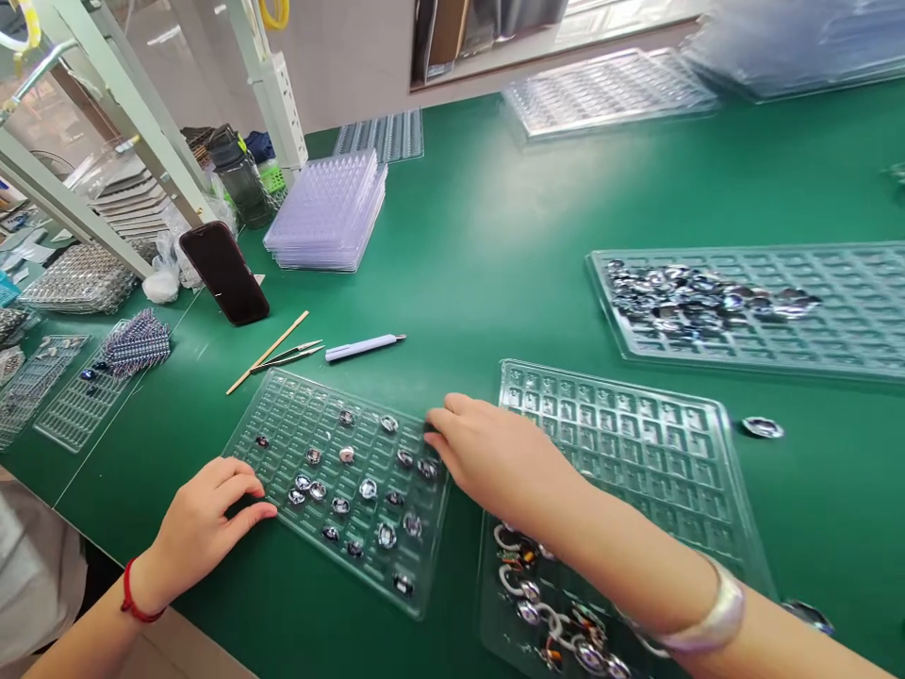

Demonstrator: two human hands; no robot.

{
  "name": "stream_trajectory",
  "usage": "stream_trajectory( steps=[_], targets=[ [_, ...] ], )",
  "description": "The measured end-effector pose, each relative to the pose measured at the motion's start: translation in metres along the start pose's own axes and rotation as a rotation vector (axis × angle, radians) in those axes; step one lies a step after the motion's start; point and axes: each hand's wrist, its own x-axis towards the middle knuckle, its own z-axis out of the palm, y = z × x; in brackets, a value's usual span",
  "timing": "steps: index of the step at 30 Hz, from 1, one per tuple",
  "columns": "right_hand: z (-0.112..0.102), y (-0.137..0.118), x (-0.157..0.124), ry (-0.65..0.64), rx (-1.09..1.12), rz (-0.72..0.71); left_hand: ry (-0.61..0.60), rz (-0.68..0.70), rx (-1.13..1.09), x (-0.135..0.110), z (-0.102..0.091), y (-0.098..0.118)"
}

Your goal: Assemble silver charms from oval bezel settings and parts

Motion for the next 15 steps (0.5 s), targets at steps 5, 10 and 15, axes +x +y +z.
stream_trajectory(
  steps=[5,10,15],
  targets=[
    [0.003,-0.026,-0.039,0.133,0.005,-0.211,0.008,-0.010,-0.063,-0.002,-0.010,-0.016],
    [0.001,-0.040,-0.059,0.271,0.010,-0.234,0.066,0.032,-0.131,0.007,-0.013,-0.010],
    [-0.002,-0.037,-0.070,0.247,0.279,-0.059,0.035,0.127,-0.150,0.015,-0.005,0.010]
  ],
)
